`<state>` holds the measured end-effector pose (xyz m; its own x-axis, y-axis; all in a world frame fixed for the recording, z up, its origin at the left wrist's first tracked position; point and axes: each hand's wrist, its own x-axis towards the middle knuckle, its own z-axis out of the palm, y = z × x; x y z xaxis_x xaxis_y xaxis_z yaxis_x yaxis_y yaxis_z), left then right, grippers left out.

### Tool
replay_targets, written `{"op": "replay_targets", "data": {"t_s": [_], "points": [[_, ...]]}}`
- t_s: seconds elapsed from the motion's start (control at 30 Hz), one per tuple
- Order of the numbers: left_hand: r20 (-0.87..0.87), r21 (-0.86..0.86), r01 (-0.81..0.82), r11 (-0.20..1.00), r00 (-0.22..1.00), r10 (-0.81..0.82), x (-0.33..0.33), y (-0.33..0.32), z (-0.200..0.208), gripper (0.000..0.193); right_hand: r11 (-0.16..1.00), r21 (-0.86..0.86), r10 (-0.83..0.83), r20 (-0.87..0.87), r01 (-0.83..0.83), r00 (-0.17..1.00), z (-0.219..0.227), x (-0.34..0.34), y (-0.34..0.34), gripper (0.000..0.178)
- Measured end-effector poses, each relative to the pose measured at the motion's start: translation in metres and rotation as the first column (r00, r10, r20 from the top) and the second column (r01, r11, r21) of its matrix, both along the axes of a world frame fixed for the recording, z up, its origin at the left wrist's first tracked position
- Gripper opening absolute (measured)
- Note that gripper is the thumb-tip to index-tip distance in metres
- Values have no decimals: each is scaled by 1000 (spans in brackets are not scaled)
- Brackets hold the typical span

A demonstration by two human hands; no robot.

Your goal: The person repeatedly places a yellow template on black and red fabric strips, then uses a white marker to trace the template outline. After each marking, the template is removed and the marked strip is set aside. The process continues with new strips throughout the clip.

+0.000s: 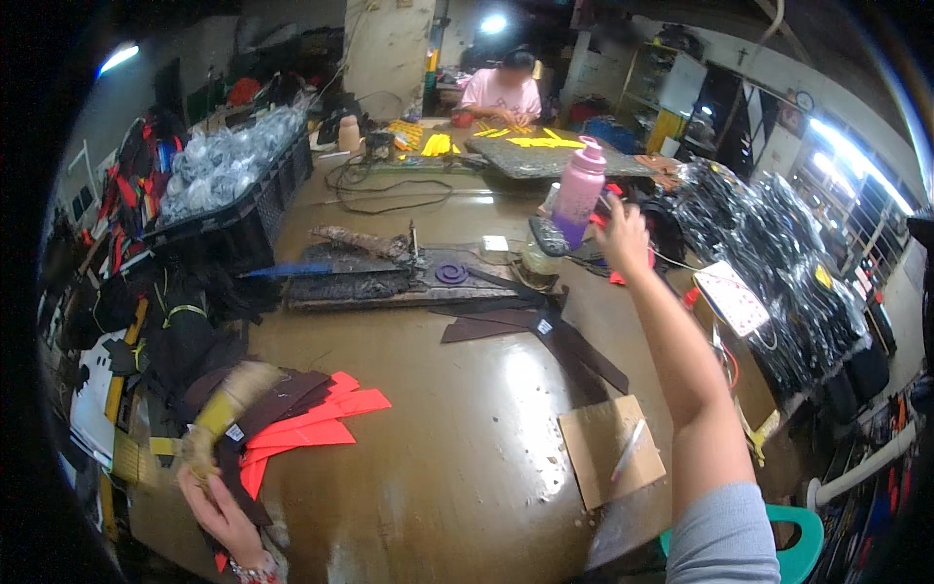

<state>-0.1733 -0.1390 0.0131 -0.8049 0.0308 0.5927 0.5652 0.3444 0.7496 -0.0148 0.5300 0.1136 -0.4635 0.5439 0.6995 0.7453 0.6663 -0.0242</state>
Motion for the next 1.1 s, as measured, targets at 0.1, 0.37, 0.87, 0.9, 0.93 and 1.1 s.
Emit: {"op": "replay_targets", "data": {"t_s": [0.1, 0.37, 0.87, 0.9, 0.93, 1.1], "points": [[18, 6, 242, 970, 970, -242, 26, 45, 2, 31, 977, -65, -198, 68, 203, 978, 38, -57, 61, 79], [213, -320, 511, 798, 859, -465, 36, 70, -12, 16, 948, -274, -232, -247, 162, 941, 28, -129, 136, 92], [312, -146, 792, 593, 606, -732, 49, 82, -20, 13, 930, 143, 358, -559, -339, 748, 93, 16, -52, 80], [315, -172, 784, 597, 618, -721, 50, 85, -21, 13, 891, 84, 401, -605, -446, 688, 102, 40, -74, 83], [330, -213, 778, 591, 627, -706, 52, 88, -21, 14, 821, 108, 498, -617, -561, 610, 108, 62, -99, 86], [68, -342, 444, 828, 891, -449, 79, 108, 11, 33, 685, -143, 294, -843, -714, 451, 92, 144, -239, 95]]}}
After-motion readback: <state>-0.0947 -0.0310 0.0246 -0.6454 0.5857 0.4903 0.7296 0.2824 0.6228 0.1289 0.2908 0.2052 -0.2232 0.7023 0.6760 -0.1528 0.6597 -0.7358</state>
